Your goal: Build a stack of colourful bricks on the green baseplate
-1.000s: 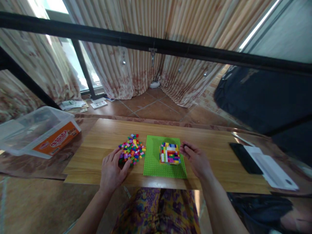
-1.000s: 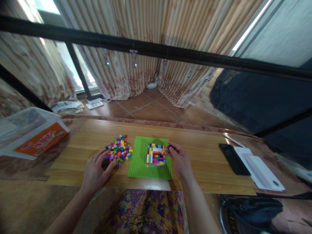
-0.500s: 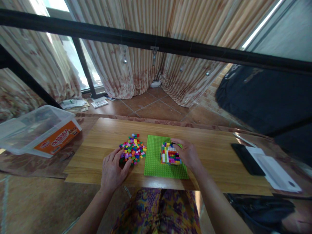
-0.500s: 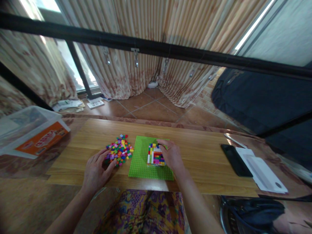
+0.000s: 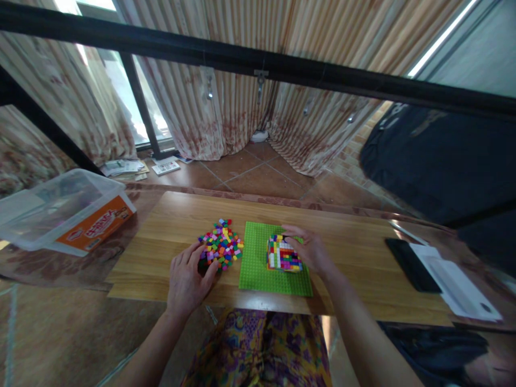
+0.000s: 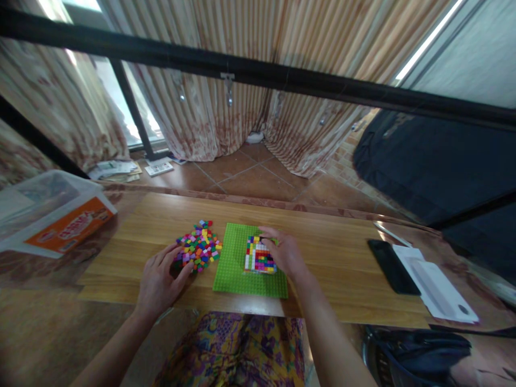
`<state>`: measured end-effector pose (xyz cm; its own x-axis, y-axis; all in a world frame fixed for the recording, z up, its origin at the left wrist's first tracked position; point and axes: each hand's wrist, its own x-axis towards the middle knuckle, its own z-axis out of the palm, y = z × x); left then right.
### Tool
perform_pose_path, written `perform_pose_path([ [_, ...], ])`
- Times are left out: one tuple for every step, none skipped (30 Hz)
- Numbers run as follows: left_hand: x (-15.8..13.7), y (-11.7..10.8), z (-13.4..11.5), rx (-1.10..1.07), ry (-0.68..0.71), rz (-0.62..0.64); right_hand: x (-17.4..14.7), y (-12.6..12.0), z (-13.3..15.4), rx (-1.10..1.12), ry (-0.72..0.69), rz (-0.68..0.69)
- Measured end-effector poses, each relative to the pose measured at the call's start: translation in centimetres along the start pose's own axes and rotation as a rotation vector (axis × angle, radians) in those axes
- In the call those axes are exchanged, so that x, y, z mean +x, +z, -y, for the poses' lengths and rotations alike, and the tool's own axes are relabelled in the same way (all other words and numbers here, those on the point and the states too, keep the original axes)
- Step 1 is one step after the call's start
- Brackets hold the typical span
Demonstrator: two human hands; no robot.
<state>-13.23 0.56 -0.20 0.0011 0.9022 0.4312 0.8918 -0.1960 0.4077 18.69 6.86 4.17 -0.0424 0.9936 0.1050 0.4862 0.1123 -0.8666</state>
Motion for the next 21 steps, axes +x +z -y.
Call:
perform_pose_path([
  [0.0,-0.02,-0.02,-0.001,0.001,0.0,0.04,-0.08,-0.02,0.009,-0.003,0.011],
  [0.0,-0.03,-0.04,-0.002,0.002,0.0,0.08,-0.17,-0.06,0.016,-0.007,0.027],
  [-0.01,-0.05,-0.05,-0.002,0.002,-0.001,0.13,-0.26,-0.12,0.022,-0.012,0.044],
  [-0.01,-0.06,-0.06,0.0,0.002,-0.003,0.17,-0.36,-0.19,0.026,-0.016,0.06],
  [-0.02,-0.06,-0.07,0.002,0.002,-0.006,0.23,-0.44,-0.27,0.03,-0.016,0.073],
  [-0.03,-0.07,-0.06,0.006,0.001,-0.006,0.29,-0.52,-0.35,0.034,-0.014,0.082],
  [-0.03,-0.07,-0.06,0.009,0.002,-0.004,0.36,-0.58,-0.43,0.038,-0.01,0.089],
  [-0.02,-0.07,-0.06,0.012,0.003,-0.002,0.44,-0.62,-0.5,0.04,-0.004,0.094],
  [-0.01,-0.07,-0.06,0.014,0.005,0.0,0.51,-0.65,-0.56,0.04,0.002,0.1],
  [0.0,-0.08,-0.06,0.015,0.006,-0.001,0.59,-0.66,-0.59,0.041,0.01,0.105],
  [0.02,-0.09,-0.08,0.014,0.006,-0.003,0.65,-0.67,-0.61,0.045,0.018,0.108],
  [0.03,-0.1,-0.09,0.011,0.004,-0.006,0.69,-0.67,-0.6,0.053,0.028,0.112],
  [0.04,-0.11,-0.11,0.007,0.003,-0.007,0.72,-0.67,-0.58,0.067,0.038,0.114],
  [0.04,-0.12,-0.12,0.004,0.0,-0.006,0.73,-0.66,-0.55,0.084,0.045,0.117],
  [0.02,-0.12,-0.12,0.001,-0.002,-0.004,0.73,-0.64,-0.51,0.103,0.051,0.119],
  [0.0,-0.11,-0.12,0.0,-0.004,-0.002,0.73,-0.62,-0.48,0.123,0.056,0.121],
  [-0.02,-0.1,-0.1,0.0,-0.005,0.001,0.72,-0.57,-0.46,0.141,0.061,0.12],
  [-0.05,-0.07,-0.07,0.0,-0.005,-0.001,0.71,-0.51,-0.48,0.157,0.064,0.119],
  [-0.08,-0.04,-0.03,0.0,-0.005,-0.003,0.7,-0.44,-0.55,0.172,0.067,0.117],
  [-0.09,0.0,0.01,-0.001,-0.004,-0.006,0.68,-0.36,-0.68,0.189,0.072,0.12],
  [-0.11,0.05,0.05,-0.003,-0.003,-0.008,0.66,-0.29,-0.86,0.207,0.079,0.124],
])
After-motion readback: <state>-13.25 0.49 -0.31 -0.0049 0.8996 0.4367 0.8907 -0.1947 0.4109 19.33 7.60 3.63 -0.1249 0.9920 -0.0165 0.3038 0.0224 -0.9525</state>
